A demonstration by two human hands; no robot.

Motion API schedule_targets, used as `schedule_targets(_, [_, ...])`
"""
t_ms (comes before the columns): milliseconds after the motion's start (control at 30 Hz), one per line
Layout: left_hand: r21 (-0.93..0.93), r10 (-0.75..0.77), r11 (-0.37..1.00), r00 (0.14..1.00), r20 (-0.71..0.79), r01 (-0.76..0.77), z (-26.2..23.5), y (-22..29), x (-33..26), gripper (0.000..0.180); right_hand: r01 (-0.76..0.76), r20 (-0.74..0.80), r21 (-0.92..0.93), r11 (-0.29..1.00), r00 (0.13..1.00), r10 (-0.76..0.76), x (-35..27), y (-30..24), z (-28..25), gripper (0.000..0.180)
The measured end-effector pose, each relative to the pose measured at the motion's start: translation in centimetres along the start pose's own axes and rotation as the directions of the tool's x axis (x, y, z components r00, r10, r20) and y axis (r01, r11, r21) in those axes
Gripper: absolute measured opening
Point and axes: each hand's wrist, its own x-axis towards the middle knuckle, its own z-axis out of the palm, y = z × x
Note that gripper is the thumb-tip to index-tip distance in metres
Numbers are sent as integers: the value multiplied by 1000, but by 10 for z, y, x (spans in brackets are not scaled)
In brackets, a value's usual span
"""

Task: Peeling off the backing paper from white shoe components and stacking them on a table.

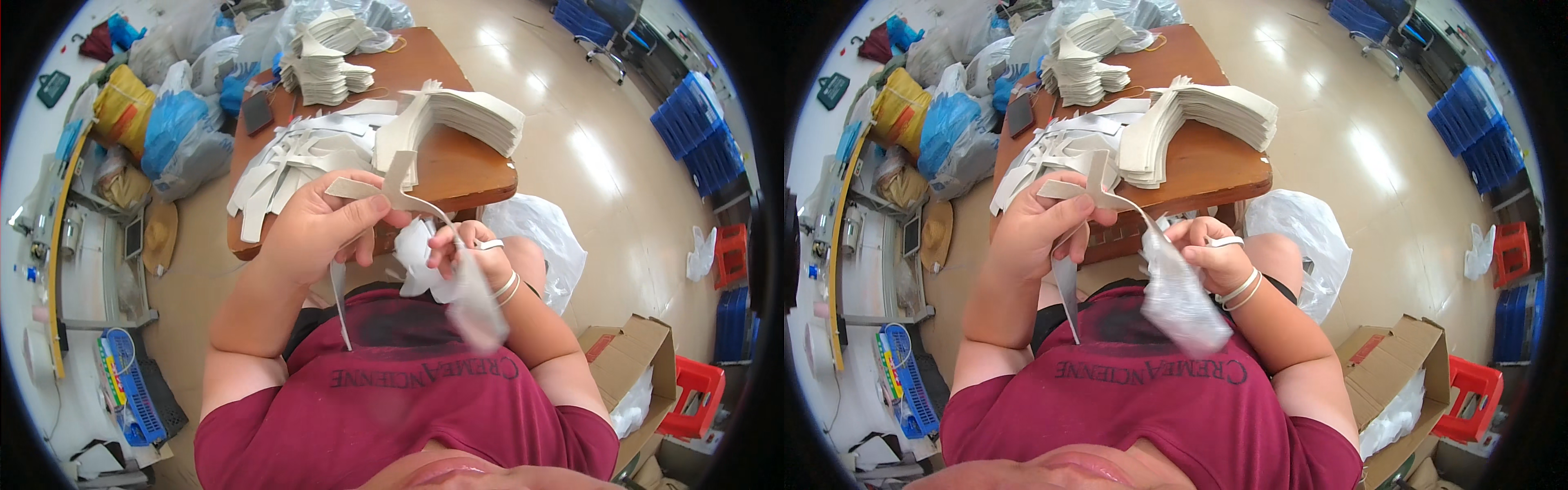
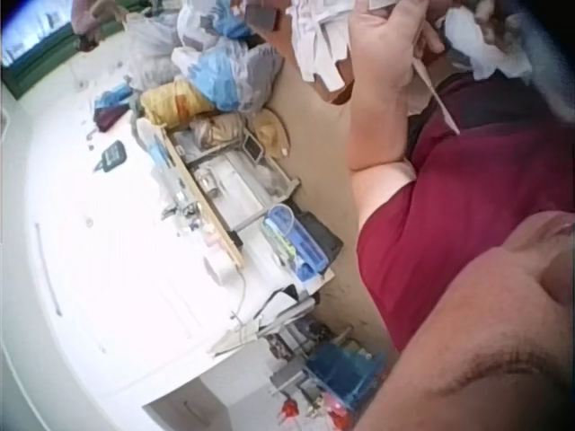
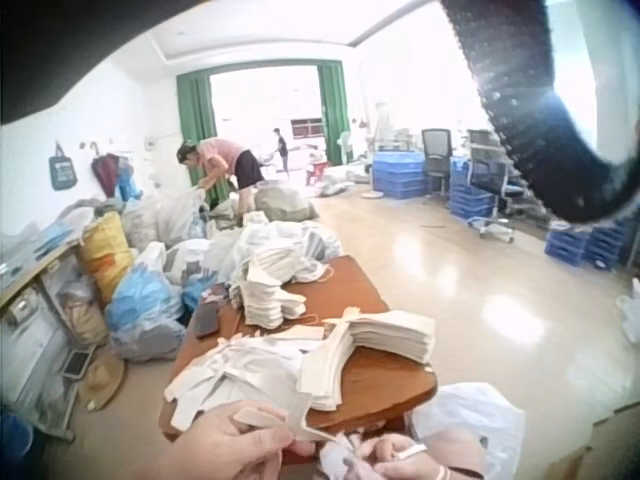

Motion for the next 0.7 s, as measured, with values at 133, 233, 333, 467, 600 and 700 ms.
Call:
schedule_targets(133, [-36, -51, 998, 999, 10, 52, -9, -25, 24, 17, 0, 65, 160, 987, 998, -10, -8, -11, 1, 37])
schedule_targets(233, [73, -174, 982, 984, 23, 172, -3, -33, 30, 19, -127, -25, -191, 973, 992, 124, -16, -15, 11, 39])
schedule_targets(333, [501, 32, 864, 999, 33, -44, 6, -41, 32, 15, -90, -192, -427, 900, 981, 7, -14, -3, 22, 36])
schedule_targets(467, [922, 320, 212, 914, 248, -324, 15, -33, 29, 19, -382, -604, -342, 859, 789, 110, -8, -12, 14, 43])
schedule_targets(600, [942, 186, 50, 930, 318, -332, 20, -16, 29, 20, -181, -391, -451, 874, 920, -11, -14, 5, 0, 46])
schedule_targets(700, [918, 56, 240, 949, 311, -315, 22, -2, 33, 22, -71, -231, -666, 743, 966, -115, -9, 11, -4, 49])
